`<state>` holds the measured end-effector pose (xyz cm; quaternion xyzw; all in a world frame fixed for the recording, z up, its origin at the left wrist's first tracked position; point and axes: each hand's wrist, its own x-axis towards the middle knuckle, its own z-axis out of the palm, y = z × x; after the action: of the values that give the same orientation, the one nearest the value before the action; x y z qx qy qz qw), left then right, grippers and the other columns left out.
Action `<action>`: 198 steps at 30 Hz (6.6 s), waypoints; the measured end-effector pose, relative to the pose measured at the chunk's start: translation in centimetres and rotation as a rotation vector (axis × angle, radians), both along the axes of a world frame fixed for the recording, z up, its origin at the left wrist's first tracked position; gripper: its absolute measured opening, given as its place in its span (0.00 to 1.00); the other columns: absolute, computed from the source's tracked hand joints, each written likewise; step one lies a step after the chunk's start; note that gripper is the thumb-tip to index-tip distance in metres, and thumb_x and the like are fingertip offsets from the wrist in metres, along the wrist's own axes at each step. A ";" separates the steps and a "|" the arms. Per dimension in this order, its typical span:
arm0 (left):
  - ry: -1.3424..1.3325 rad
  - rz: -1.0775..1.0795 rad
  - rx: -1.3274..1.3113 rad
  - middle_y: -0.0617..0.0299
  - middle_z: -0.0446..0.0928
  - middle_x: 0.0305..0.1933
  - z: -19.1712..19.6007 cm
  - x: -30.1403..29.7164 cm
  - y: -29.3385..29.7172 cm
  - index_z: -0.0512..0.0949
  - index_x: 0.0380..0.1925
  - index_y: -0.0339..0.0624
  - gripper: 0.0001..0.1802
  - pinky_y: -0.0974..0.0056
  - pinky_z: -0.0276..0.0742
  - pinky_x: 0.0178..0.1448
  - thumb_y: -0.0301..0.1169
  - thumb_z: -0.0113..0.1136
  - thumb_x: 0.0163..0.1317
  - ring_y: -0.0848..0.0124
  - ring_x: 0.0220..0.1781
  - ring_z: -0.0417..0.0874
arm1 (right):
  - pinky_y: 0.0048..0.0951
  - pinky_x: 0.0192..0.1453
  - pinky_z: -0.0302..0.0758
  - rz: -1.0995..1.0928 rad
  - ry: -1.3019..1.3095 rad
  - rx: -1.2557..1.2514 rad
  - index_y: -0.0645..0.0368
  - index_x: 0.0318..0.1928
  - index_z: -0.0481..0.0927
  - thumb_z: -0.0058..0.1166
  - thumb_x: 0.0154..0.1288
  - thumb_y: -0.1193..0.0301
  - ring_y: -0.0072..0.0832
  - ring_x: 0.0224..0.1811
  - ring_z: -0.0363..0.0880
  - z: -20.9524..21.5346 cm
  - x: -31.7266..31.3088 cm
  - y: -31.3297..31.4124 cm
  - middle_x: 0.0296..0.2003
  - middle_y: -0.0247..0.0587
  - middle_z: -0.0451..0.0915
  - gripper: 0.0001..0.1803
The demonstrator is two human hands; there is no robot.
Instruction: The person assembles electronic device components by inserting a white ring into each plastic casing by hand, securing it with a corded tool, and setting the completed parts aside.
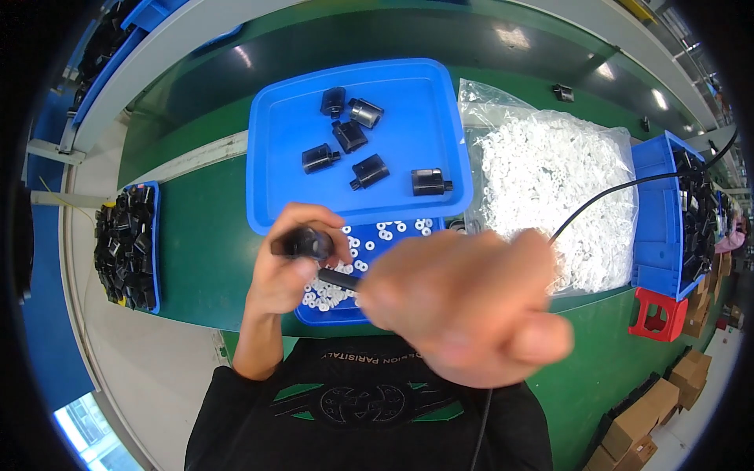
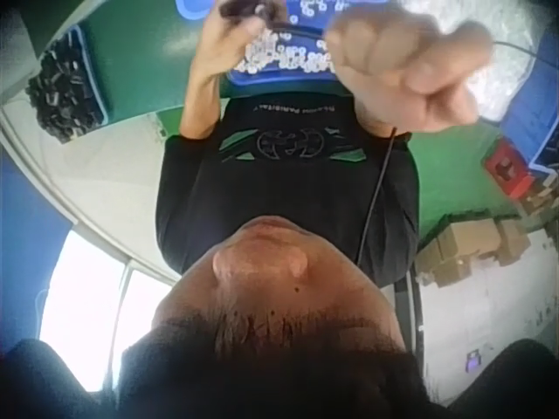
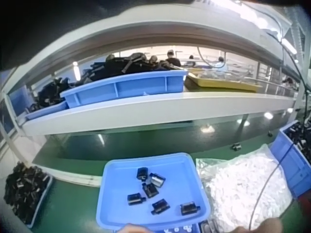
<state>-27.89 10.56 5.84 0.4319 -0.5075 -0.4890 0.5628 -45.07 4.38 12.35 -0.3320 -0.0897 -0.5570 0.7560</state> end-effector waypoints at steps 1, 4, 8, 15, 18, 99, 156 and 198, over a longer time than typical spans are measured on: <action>0.277 -0.016 0.025 0.60 0.75 0.40 -0.5 0.3 -0.2 0.75 0.44 0.37 0.24 0.66 0.71 0.41 0.48 0.63 0.62 0.73 0.37 0.75 | 0.33 0.17 0.55 0.002 -0.009 0.003 0.62 0.26 0.74 0.43 0.68 0.61 0.27 0.10 0.56 0.0 -0.3 -0.2 0.16 0.39 0.71 0.18; 0.522 -0.069 -0.071 0.59 0.70 0.44 -2.2 1.2 -0.3 0.71 0.51 0.36 0.31 0.65 0.69 0.43 0.57 0.47 0.69 0.70 0.39 0.71 | 0.30 0.17 0.54 -0.148 0.141 -0.049 0.58 0.32 0.74 0.44 0.68 0.61 0.24 0.12 0.57 -1.1 -1.4 -1.0 0.16 0.38 0.70 0.14; 1.108 -0.018 0.037 0.58 0.71 0.44 -1.8 0.9 -0.2 0.68 0.57 0.42 0.27 0.65 0.69 0.41 0.52 0.41 0.73 0.67 0.37 0.71 | 0.30 0.17 0.58 -0.228 0.581 -0.101 0.58 0.31 0.74 0.46 0.68 0.65 0.25 0.13 0.62 -5.5 -1.8 -0.9 0.17 0.39 0.71 0.11; 1.274 0.042 0.114 0.52 0.75 0.52 -1.8 1.6 -0.1 0.65 0.61 0.45 0.24 0.62 0.79 0.51 0.48 0.42 0.74 0.62 0.50 0.79 | 0.36 0.22 0.75 -0.390 1.696 -1.004 0.61 0.34 0.75 0.58 0.59 0.68 0.37 0.21 0.80 -10.4 -1.0 0.7 0.27 0.43 0.78 0.10; 1.315 -0.019 0.082 0.51 0.74 0.53 -2.1 2.0 -0.2 0.64 0.61 0.42 0.24 0.62 0.79 0.53 0.46 0.43 0.74 0.60 0.52 0.78 | 0.34 0.20 0.75 -0.343 1.835 -1.104 0.60 0.40 0.75 0.62 0.57 0.63 0.36 0.19 0.80 -11.8 -0.6 1.6 0.37 0.46 0.75 0.16; -1.282 0.449 -0.130 0.50 0.73 0.43 -3.1 15.1 -15.2 0.75 0.51 0.42 0.19 0.55 0.75 0.49 0.30 0.61 0.59 0.55 0.45 0.78 | 0.38 0.26 0.78 -0.418 1.608 -0.994 0.61 0.37 0.74 0.52 0.59 0.71 0.37 0.26 0.82 -14.8 -3.1 2.6 0.36 0.41 0.74 0.07; -0.247 0.166 -0.087 0.55 0.74 0.47 -3.8 -0.1 1.3 0.77 0.44 0.41 0.30 0.60 0.76 0.52 0.16 0.70 0.34 0.59 0.50 0.78 | 0.25 0.34 0.72 -0.289 1.262 -0.432 0.58 0.47 0.78 0.73 0.46 0.74 0.25 0.31 0.74 -6.3 -0.4 1.5 0.31 0.36 0.72 0.25; -0.312 0.024 -0.004 0.51 0.70 0.54 -4.1 2.1 1.9 0.72 0.56 0.37 0.38 0.61 0.76 0.53 0.15 0.66 0.37 0.62 0.53 0.77 | 0.23 0.23 0.74 -0.549 1.231 -0.800 0.60 0.47 0.81 0.68 0.41 0.71 0.25 0.22 0.76 -7.4 -2.0 1.7 0.35 0.35 0.75 0.26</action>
<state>-25.77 12.46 1.74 0.5077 -0.5846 -0.4082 0.4835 -47.05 6.07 4.94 -0.8384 0.2370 -0.3650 0.3280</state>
